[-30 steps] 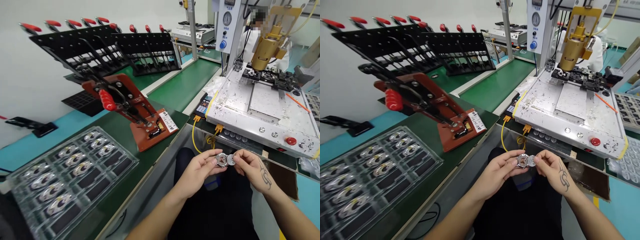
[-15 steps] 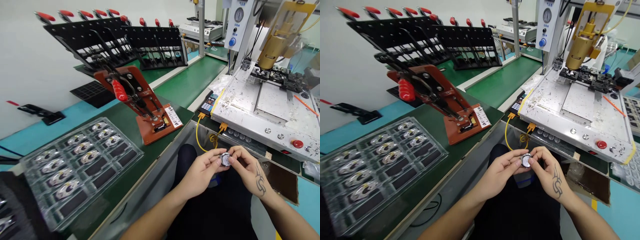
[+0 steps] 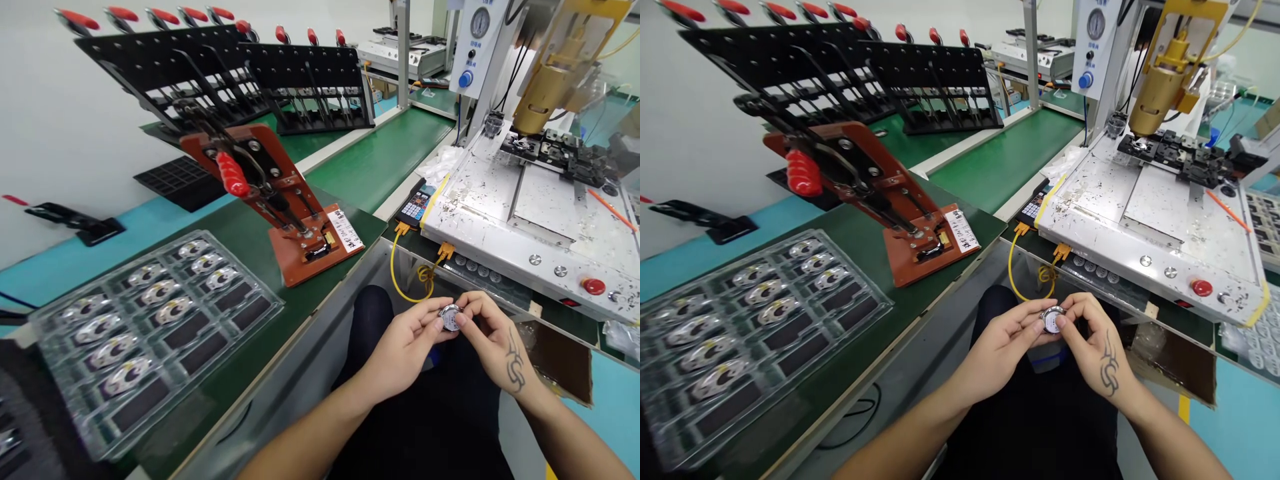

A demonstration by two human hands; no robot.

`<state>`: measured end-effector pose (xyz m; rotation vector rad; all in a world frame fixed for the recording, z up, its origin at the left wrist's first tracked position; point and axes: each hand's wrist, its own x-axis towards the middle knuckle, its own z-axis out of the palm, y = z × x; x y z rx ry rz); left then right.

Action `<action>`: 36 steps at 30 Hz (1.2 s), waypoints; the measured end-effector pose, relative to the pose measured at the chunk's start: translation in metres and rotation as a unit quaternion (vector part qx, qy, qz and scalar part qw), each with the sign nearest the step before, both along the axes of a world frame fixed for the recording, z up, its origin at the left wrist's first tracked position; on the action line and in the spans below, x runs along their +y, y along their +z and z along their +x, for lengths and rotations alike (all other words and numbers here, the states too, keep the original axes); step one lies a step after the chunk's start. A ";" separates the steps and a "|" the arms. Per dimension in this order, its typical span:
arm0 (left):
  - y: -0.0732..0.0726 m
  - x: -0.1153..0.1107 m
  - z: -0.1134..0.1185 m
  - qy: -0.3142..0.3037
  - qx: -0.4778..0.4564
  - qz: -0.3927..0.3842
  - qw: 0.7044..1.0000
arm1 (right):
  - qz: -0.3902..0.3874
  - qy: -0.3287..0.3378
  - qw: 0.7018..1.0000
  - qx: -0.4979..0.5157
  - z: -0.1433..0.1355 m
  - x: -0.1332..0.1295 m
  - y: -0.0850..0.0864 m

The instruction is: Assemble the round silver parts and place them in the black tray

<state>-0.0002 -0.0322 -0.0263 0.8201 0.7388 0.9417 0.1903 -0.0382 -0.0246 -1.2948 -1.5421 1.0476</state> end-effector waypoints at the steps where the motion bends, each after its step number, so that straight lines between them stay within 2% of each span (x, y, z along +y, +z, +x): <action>1: 0.000 -0.001 0.001 0.001 0.001 0.002 1.000 | 0.004 -0.001 1.000 -0.005 0.000 0.000 0.000; 4: -0.005 -0.004 0.005 0.016 0.013 0.013 1.000 | 0.037 -0.006 0.999 -0.037 -0.002 -0.001 0.000; 9: -0.017 -0.009 0.009 0.052 0.080 0.063 0.993 | 0.118 -0.008 0.983 -0.144 0.000 -0.001 -0.008; 12: -0.009 -0.004 -0.001 0.018 0.138 0.105 0.985 | 0.120 0.024 0.979 -0.163 0.004 0.003 -0.012; 14: 0.002 0.003 -0.010 -0.024 0.198 0.148 0.969 | 0.127 0.071 0.978 -0.150 0.004 0.008 -0.012; 16: 0.014 0.010 -0.018 -0.042 0.226 0.177 0.957 | 0.132 0.083 0.981 -0.117 0.002 0.013 -0.010; 18: 0.020 0.015 -0.021 -0.018 0.201 0.169 0.965 | 0.098 0.044 0.993 -0.054 -0.003 0.017 -0.007; 20: 0.020 0.018 -0.019 0.019 0.154 0.135 0.979 | 0.021 -0.003 0.999 0.034 -0.009 0.020 -0.005; 22: 0.015 0.017 -0.014 0.041 0.115 0.100 0.987 | -0.059 -0.023 0.991 0.118 -0.016 0.021 -0.004; 24: 0.010 0.015 -0.010 0.048 0.102 0.084 0.990 | -0.104 -0.018 0.981 0.164 -0.021 0.021 -0.005; 27: 0.008 0.013 -0.009 0.055 0.109 0.082 0.989 | -0.118 -0.003 0.978 0.172 -0.024 0.020 -0.007; 33: 0.015 0.010 -0.015 0.053 0.115 0.081 0.989 | -0.113 -0.001 0.979 0.170 -0.024 0.018 -0.009; 36: 0.016 0.010 -0.018 0.060 0.138 0.091 0.984 | -0.092 0.014 0.982 0.164 -0.022 0.019 -0.007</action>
